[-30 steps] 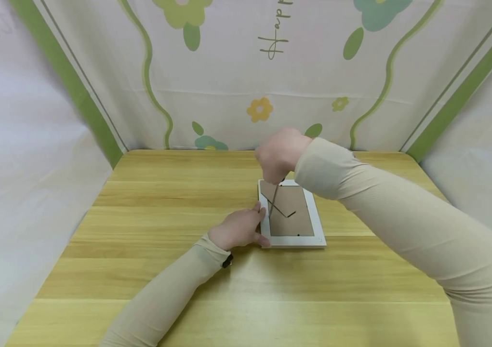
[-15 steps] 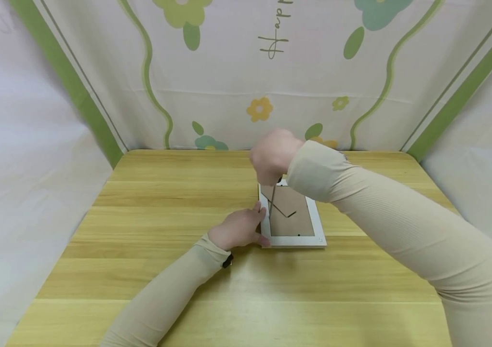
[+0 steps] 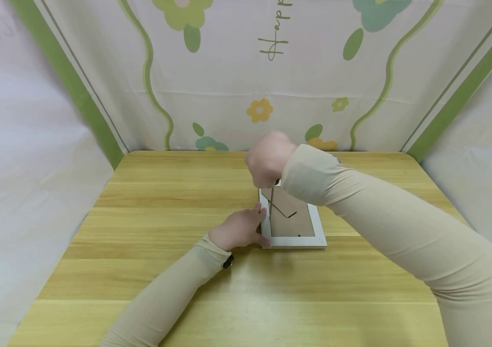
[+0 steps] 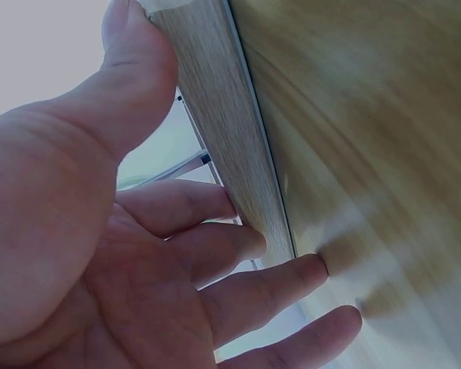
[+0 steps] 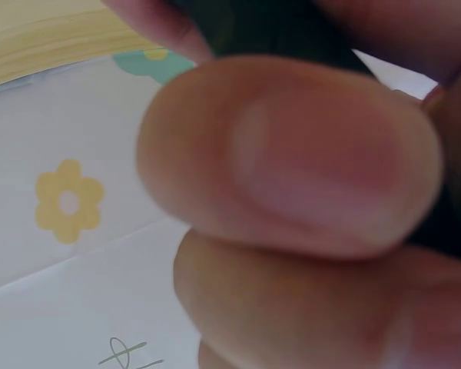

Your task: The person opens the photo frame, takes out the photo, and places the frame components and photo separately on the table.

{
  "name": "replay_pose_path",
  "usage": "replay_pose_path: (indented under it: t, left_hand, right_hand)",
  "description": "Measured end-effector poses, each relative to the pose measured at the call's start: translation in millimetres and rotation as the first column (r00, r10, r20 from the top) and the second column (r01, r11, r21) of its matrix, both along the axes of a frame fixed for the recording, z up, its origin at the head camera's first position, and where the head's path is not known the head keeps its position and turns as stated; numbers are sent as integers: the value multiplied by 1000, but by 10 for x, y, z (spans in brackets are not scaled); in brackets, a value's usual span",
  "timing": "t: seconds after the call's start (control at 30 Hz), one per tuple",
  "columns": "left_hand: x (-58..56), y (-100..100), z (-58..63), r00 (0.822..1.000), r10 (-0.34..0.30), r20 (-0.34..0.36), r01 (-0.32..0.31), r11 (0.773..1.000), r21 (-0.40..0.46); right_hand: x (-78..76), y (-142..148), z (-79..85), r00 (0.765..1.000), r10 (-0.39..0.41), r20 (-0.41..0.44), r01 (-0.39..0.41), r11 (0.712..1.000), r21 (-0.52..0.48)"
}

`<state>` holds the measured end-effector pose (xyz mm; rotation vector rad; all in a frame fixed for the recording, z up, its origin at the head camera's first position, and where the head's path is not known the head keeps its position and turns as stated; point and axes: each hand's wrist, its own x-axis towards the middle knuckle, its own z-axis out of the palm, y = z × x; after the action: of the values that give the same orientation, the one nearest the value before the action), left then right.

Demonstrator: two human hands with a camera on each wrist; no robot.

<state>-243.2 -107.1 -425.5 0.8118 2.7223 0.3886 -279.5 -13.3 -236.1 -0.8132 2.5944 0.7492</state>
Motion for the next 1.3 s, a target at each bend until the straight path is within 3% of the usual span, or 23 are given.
replay_pose_path:
  t: [0.33, 0.53, 0.83, 1.1, 1.3]
  left_hand:
    - [-7, -1, -20, 1000, 1, -3, -1, 1000, 18]
    - [27, 3, 42, 1000, 6, 4, -6, 1000, 25]
    - [8, 31, 37, 1000, 15, 13, -15, 999, -28]
    - [-35, 6, -17, 1000, 20, 8, -19, 997, -74]
    - [-36, -11, -35, 1000, 26, 13, -25, 998, -58]
  right_hand:
    - [-22, 50, 12, 1000, -7, 6, 7, 1000, -12]
    - [-27, 108, 22, 1000, -11, 17, 12, 1000, -27]
    - [-80, 279, 25, 999, -31, 39, 34, 997, -72]
    - [-175, 622, 17, 989, -79, 125, 95, 987, -129]
    - [-209, 1039, 200, 991, -47, 123, 78, 964, -255]
